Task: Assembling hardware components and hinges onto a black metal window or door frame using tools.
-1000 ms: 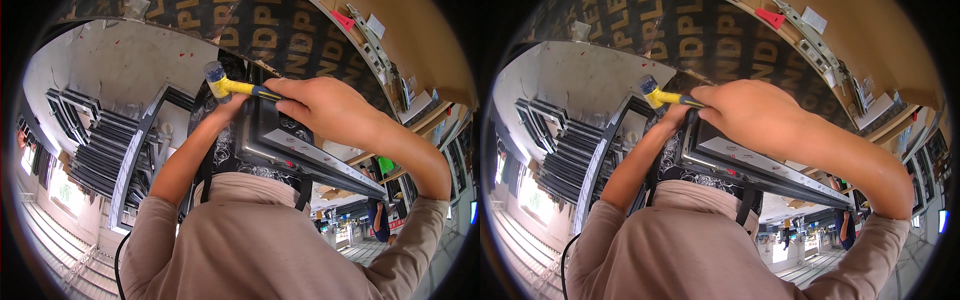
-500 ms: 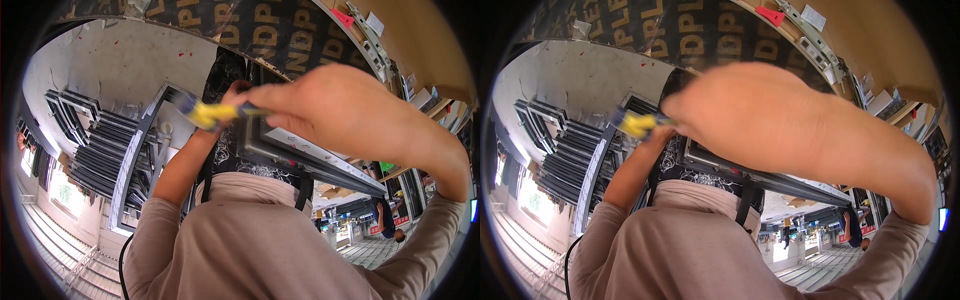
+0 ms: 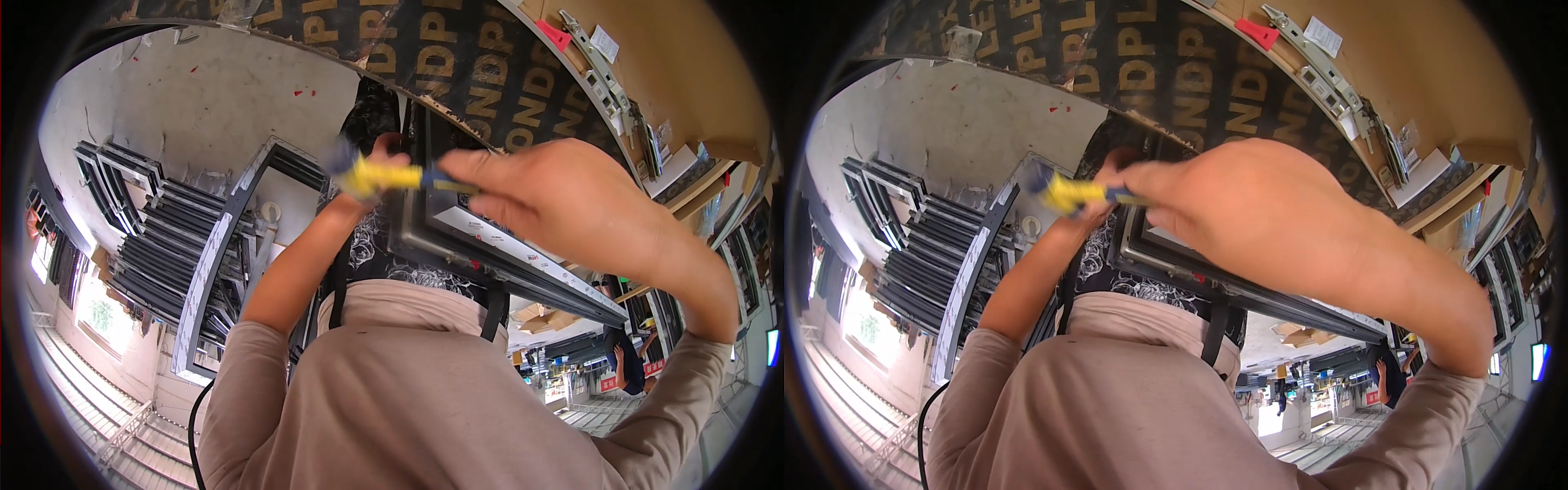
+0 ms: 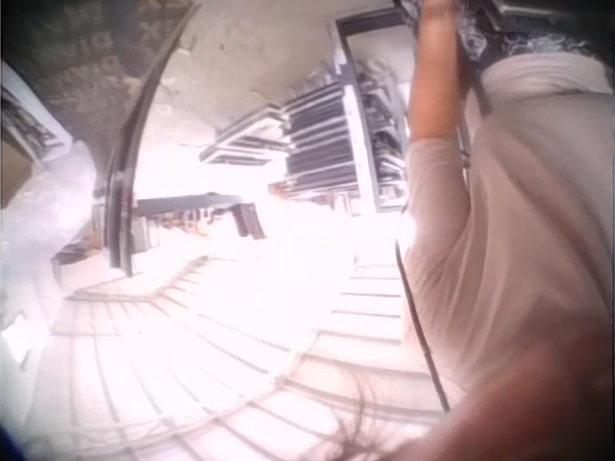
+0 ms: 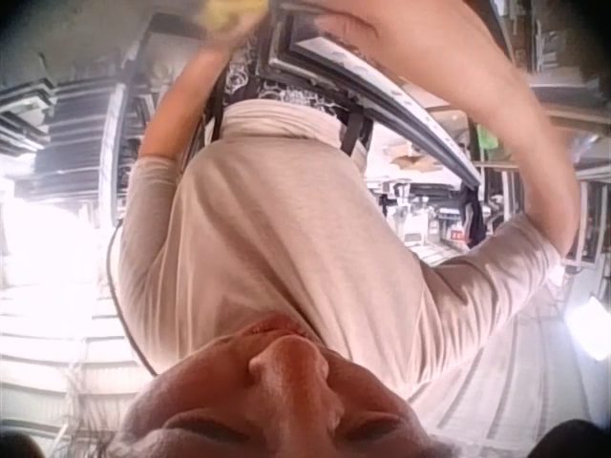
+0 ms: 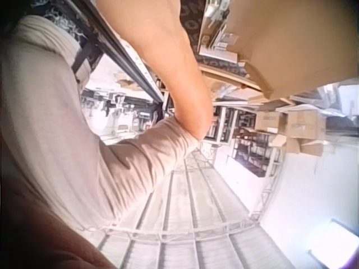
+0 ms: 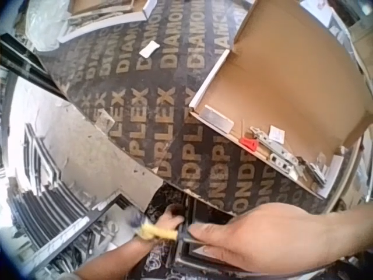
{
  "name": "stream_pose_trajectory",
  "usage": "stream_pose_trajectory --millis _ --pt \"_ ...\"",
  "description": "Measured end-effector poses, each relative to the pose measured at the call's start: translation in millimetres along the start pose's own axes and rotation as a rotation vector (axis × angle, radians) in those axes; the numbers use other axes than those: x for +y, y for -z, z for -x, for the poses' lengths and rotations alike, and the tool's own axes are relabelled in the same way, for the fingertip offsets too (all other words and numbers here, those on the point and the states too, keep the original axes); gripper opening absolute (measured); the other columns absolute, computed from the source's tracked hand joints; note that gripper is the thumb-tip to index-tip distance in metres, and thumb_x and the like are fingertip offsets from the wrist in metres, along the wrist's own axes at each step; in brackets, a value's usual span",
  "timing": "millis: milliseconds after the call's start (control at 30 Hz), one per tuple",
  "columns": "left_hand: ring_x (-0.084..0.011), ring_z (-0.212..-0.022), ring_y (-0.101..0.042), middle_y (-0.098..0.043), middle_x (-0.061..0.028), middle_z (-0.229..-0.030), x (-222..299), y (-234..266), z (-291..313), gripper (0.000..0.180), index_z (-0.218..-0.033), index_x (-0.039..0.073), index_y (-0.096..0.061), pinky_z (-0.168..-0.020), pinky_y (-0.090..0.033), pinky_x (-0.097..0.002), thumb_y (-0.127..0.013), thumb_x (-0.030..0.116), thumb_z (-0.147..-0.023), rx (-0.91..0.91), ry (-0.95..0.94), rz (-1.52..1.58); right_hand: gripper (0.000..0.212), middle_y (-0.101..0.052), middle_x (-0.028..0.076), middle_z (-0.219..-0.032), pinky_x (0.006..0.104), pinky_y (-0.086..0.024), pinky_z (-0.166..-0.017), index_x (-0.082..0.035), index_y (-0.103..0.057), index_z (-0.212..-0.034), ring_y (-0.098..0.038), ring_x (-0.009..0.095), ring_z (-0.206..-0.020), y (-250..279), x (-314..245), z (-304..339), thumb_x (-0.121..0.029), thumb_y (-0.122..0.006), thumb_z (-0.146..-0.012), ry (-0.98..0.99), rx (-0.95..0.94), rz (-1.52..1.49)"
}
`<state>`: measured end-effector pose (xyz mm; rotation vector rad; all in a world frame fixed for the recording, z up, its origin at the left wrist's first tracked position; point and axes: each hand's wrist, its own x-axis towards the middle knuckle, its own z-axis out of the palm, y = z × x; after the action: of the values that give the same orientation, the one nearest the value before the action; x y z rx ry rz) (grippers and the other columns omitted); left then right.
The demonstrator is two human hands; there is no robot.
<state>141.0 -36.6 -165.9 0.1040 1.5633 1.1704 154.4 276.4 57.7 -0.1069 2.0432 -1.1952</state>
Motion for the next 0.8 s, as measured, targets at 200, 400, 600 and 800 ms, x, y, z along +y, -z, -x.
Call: stream_pose_trajectory --millis 200,400,600,800 --pt "-0.0165 -0.071 -0.067 -0.067 -0.0076 -0.089 100.9 9.7 33.4 0.024 -0.106 0.004 -0.057 -0.06 -0.057 -0.0323 -0.06 0.024 -0.093 -0.269 0.939 0.215 0.042 -0.064 0.002 -0.086 0.0237 -0.044 -0.061 -0.005 -0.054 -0.136 -0.054 0.012 -0.065 -33.6 6.4 19.3 -0.013 -0.061 -0.096 -0.188 0.651 -0.427" --pt "-0.022 -0.081 -0.071 -0.068 -0.0133 -0.096 130.4 18.8 35.8 0.022 -0.102 -0.002 -0.056 -0.076 -0.061 -0.0424 -0.055 0.018 -0.095 -0.424 0.939 0.179 0.044 -0.048 -0.005 -0.07 0.0174 -0.027 -0.047 -0.008 -0.047 -0.144 -0.037 0.002 -0.054 -75.9 25.5 63.2 -0.017 -0.053 -0.101 -0.465 1.064 -0.734" --pt "-0.0252 -0.085 -0.072 -0.069 -0.0174 -0.1 152.3 13.0 38.2 0.025 -0.106 -0.006 -0.057 -0.073 -0.062 -0.0401 -0.052 0.016 -0.096 -0.404 0.938 0.116 0.044 -0.049 -0.006 -0.074 0.017 -0.029 -0.048 -0.007 -0.047 -0.143 -0.041 0.0 -0.058 -143.0 58.4 133.5 -0.017 -0.055 -0.101 -0.683 1.559 -0.684" --pt "-0.0261 -0.082 -0.073 -0.068 -0.0209 -0.103 150.3 19.6 48.1 0.027 -0.108 -0.007 -0.058 -0.069 -0.063 -0.0314 -0.052 0.017 -0.097 -0.36 0.945 0.117 0.04 -0.06 0.0 -0.084 0.0213 -0.041 -0.059 -0.008 -0.053 -0.139 -0.048 0.006 -0.068 -180.3 105.7 156.2 -0.02 -0.055 -0.101 -0.823 1.654 -0.494"
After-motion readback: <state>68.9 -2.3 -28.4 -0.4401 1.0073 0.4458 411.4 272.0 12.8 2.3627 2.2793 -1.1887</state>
